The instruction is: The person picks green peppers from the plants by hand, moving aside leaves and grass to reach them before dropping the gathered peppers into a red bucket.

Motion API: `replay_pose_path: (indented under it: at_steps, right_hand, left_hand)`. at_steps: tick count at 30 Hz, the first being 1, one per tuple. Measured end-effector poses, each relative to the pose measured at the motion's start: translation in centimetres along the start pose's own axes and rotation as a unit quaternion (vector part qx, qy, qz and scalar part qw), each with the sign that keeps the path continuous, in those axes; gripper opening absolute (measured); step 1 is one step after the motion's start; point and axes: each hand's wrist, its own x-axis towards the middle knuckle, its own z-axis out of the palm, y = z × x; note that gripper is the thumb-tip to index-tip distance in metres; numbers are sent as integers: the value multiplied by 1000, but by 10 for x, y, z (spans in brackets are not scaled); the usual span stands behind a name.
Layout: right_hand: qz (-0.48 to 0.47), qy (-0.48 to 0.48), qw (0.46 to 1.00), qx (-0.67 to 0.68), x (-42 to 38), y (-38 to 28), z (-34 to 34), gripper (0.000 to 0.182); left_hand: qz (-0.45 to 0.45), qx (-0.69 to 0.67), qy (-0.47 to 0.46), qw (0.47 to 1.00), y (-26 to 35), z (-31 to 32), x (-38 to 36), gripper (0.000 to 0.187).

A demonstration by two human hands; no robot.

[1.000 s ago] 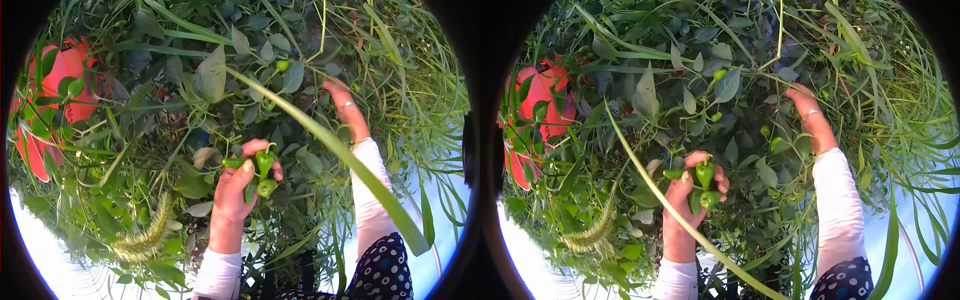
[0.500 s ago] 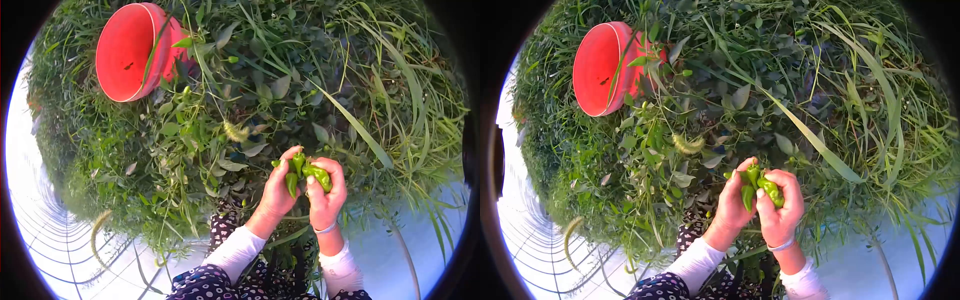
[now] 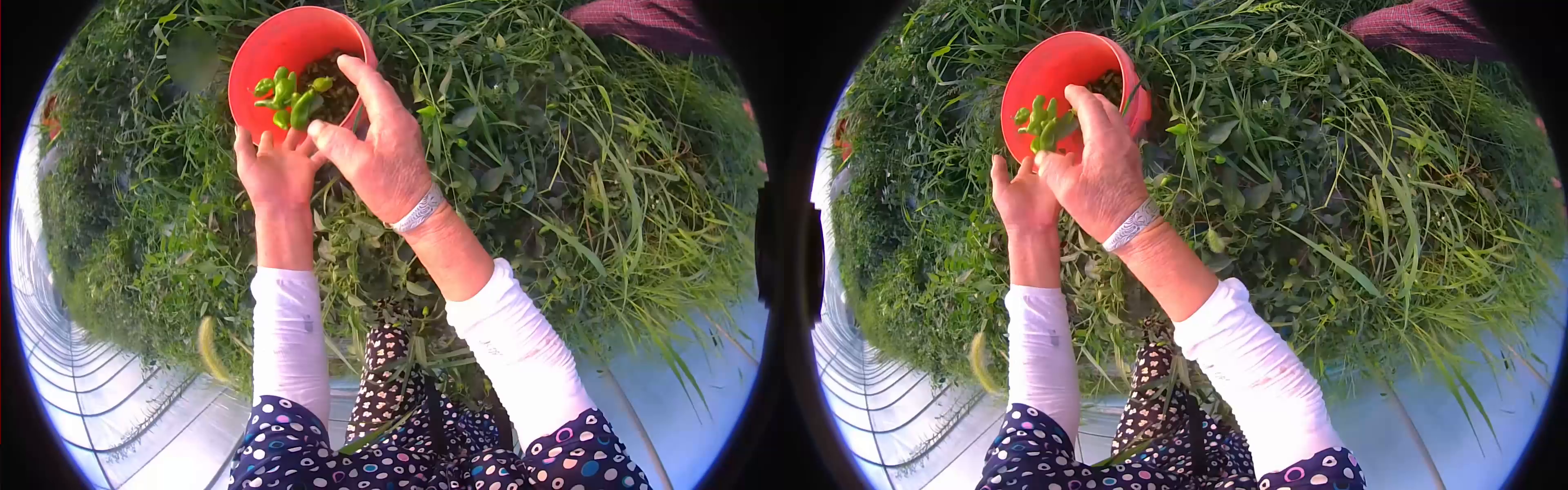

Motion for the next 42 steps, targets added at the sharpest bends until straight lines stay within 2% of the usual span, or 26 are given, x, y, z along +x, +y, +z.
replay_pose_path:
  at_steps: [1, 2, 3, 4, 5, 6, 7, 9, 10, 11, 13, 16, 17, 19, 20, 21, 23, 24, 27, 33, 35, 36, 38, 39, 41, 42]
  right_hand:
    - [-2, 27, 999, 30, 0, 11, -13, 48]
    - [104, 20, 990, 98, -14, 19, -40, 33]
    - [152, -10, 986, 75, -25, 30, -74, 21]
    - [222, 13, 972, 79, -40, 33, -105, 14]
    - [280, 9, 959, 39, -59, 51, -139, 14]
    - [360, -6, 932, -26, -77, 67, -172, 17]
    - [428, -27, 901, -57, -99, 87, -204, 20]
    - [474, -97, 852, -199, -147, 139, -256, 20]
    - [465, -156, 831, -262, -177, 180, -288, 24]
    - [404, -246, 778, -413, -196, 201, -306, 32]
    - [425, -293, 691, -505, -236, 220, -325, 42]
    - [407, -379, 716, -423, -283, 216, -331, 46]
    - [424, -430, 672, -429, -294, 207, -334, 41]
    - [417, -370, 715, -422, -313, 181, -337, 33]
    - [425, -371, 711, -421, -328, 175, -345, 33]
    - [387, -367, 735, -418, -341, 172, -355, 29]
    - [349, -364, 758, -414, -355, 166, -364, 26]
    - [328, -347, 781, -402, -361, 162, -366, 25]
    - [331, -329, 802, -373, -371, 156, -372, 24]
    - [339, -284, 810, -385, -383, 154, -369, 24]
    - [333, -301, 814, -368, -396, 159, -375, 31]
    - [340, -302, 812, -366, -399, 159, -375, 31]
    - [332, -240, 833, -372, -401, 163, -372, 33]
    - [332, -240, 834, -370, -394, 165, -368, 33]
    - [417, -189, 817, -351, -378, 168, -363, 38]
    - [414, -189, 788, -415, -382, 181, -366, 39]
  left_hand:
    - [-29, 31, 113, 993, 1, 2, 2, 81]
    - [-29, 83, 88, 992, 1, -9, 2, 90]
    - [-3, 115, 93, 989, -7, -6, -8, 77]
    - [-3, 129, 26, 991, -21, -13, -20, 68]
    - [4, 137, -45, 990, -35, -21, -32, 60]
    - [-45, 89, -116, 988, -55, -32, -46, 47]
    - [-89, 111, -144, 979, -81, -36, -68, 47]
    - [-180, 196, -165, 950, -141, -49, -110, 36]
    - [-209, 284, -187, 917, -174, -57, -131, 37]
    - [-244, 302, -208, 898, -207, -64, -150, 33]
    - [-280, 318, -235, 874, -276, -89, -186, 32]
    - [-60, 539, -307, 782, -339, -110, -205, 39]
    - [-64, 536, -306, 784, -353, -115, -202, 39]
    - [120, 698, -268, 653, -373, -119, -193, 46]
    - [92, 750, -270, 596, -380, -123, -190, 55]
    - [87, 750, -271, 597, -388, -129, -191, 55]
    - [-115, 736, -263, 614, -401, -145, -192, 60]
    - [-119, 735, -265, 613, -405, -149, -195, 60]
    - [-311, 652, -404, 561, -417, -156, -213, 63]
    - [-367, 605, -475, 523, -416, -148, -225, 70]
    - [-355, 640, -503, 459, -419, -147, -233, 74]
    - [-362, 637, -502, 459, -418, -145, -237, 74]
    - [-378, 655, -522, 393, -414, -137, -240, 78]
    - [-380, 656, -521, 392, -414, -138, -240, 78]
    - [-385, 656, -522, 386, -414, -138, -242, 80]
    - [-383, 656, -524, 385, -416, -140, -243, 80]
